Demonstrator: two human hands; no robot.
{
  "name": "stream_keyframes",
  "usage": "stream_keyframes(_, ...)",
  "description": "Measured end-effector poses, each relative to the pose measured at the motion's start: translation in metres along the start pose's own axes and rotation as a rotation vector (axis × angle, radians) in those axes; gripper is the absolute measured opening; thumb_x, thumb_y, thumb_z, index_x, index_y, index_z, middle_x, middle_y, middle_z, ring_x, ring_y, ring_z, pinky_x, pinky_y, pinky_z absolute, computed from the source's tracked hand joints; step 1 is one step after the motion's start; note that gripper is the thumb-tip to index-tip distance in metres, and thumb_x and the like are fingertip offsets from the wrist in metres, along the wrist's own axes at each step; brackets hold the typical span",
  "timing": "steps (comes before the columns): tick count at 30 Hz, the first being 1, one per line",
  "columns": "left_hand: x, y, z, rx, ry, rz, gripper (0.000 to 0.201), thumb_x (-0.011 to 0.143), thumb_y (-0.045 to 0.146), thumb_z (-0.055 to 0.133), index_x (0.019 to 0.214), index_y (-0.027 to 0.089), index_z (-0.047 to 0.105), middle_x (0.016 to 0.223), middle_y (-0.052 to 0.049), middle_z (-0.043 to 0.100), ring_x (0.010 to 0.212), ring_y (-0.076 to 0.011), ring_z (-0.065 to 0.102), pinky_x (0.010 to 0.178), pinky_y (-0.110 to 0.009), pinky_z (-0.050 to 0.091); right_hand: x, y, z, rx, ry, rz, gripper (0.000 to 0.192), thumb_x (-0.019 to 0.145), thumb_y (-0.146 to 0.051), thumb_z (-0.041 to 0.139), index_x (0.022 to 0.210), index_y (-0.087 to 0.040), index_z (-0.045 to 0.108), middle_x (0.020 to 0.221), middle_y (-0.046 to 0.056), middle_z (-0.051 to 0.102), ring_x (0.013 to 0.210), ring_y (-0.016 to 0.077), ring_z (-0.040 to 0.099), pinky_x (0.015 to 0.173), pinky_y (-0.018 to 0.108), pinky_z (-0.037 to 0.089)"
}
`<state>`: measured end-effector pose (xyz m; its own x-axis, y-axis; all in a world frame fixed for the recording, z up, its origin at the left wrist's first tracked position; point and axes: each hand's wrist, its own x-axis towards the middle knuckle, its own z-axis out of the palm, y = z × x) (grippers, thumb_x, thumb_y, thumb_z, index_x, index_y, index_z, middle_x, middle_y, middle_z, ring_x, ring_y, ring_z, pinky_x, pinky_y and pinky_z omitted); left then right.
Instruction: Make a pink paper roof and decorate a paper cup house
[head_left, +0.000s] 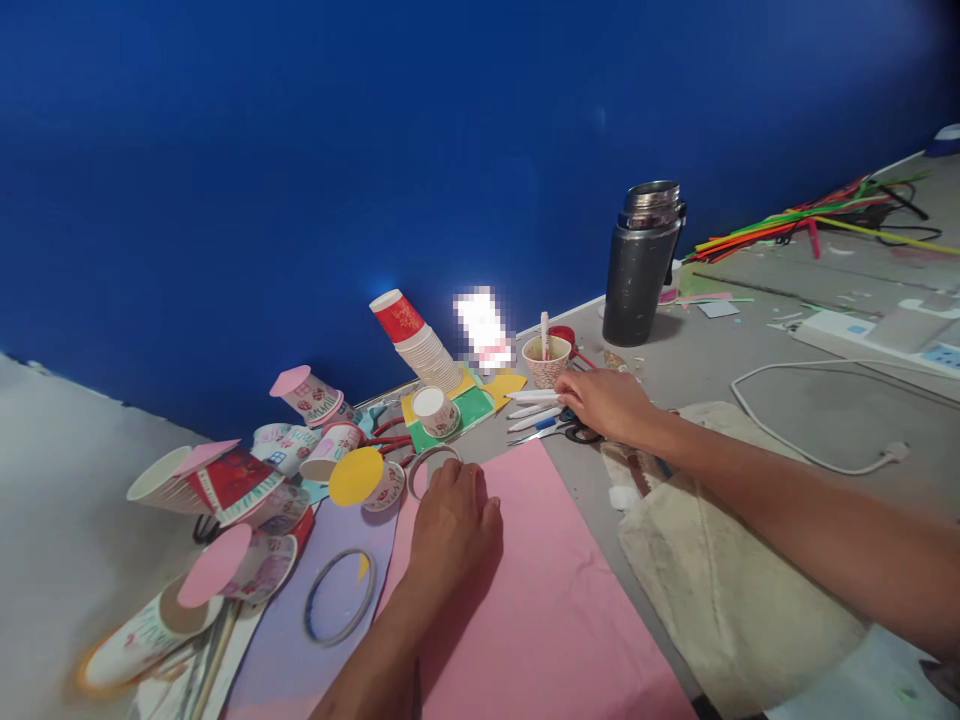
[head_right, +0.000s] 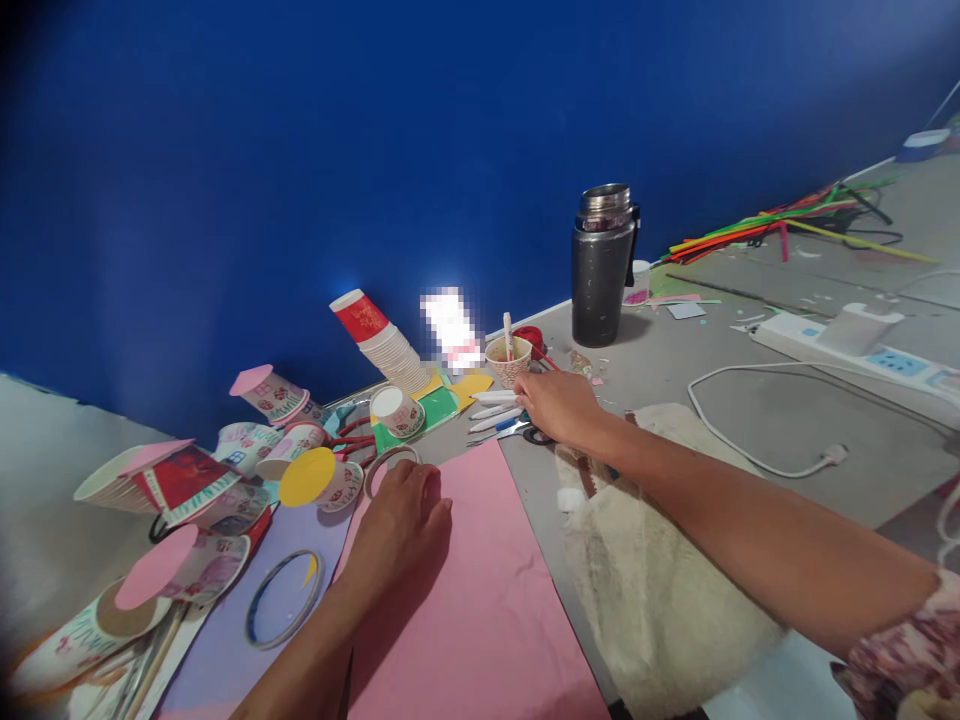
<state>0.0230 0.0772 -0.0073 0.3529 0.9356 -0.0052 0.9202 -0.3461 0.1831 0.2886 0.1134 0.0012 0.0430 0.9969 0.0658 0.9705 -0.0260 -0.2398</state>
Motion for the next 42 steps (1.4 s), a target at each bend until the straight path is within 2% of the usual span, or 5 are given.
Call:
stream_keyframes(15,-0.004,-0.001,0.0,-0.024,0.037,0.049,0.008,0.089,0.013,0.057,0.092,0.02,0.059,0.106,-0.011,0.064,0.105,-0.0281,0.061,0.09,-0.04,0.047,0.006,0.012,-0.01,0.4,0.074,-0.012,0.022,0.1,-0.022,0.058,0.102,-0.021,0.08,0.098,0.008,0.083,0.093,0.0254,0.072,0.076,0.031,0.047)
stream_keyframes(23,0.002,-0.009,-0.022,-0.12,-0.032,0.133,0.01,0.094,0.025,0.062,0.099,0.021,0.069,0.106,-0.01,0.073,0.1,-0.0285,0.068,0.079,-0.037,0.049,0.015,0.026,-0.017,0.906,0.02,0.037,0.028,0.104,-0.018,0.05,0.111,-0.016,0.077,0.093,0.009,0.08,0.071,0.0153,0.067,0.055,0.022,0.057)
stream_keyframes(30,0.05,0.047,-0.028,-0.104,-0.112,0.214,0.012,0.094,0.016,0.062,0.094,0.02,0.073,0.091,-0.009,0.078,0.083,-0.0259,0.071,0.068,-0.033,0.043,0.018,0.027,-0.014,1.119,0.056,0.077,0.025,0.103,-0.019,0.053,0.11,-0.016,0.077,0.087,0.008,0.078,0.062,0.0112,0.06,0.048,0.017,0.051)
stream_keyframes(35,0.085,0.085,-0.009,-0.136,-0.046,0.288,0.018,0.094,0.015,0.068,0.109,0.021,0.074,0.113,-0.012,0.077,0.103,-0.0292,0.072,0.081,-0.034,0.049,0.019,0.027,-0.017,1.131,0.102,0.097,0.023,0.103,-0.016,0.052,0.105,-0.015,0.075,0.086,0.007,0.078,0.062,0.01,0.059,0.047,0.015,0.047)
stream_keyframes(42,0.108,0.095,0.009,-0.39,0.003,0.23,0.014,0.085,0.008,0.073,0.077,0.019,0.068,0.095,-0.009,0.073,0.095,-0.0272,0.07,0.085,-0.036,0.048,0.02,0.026,-0.014,1.054,0.102,0.064,0.026,0.102,-0.017,0.049,0.107,-0.016,0.074,0.086,0.006,0.079,0.064,0.012,0.062,0.048,0.016,0.049)
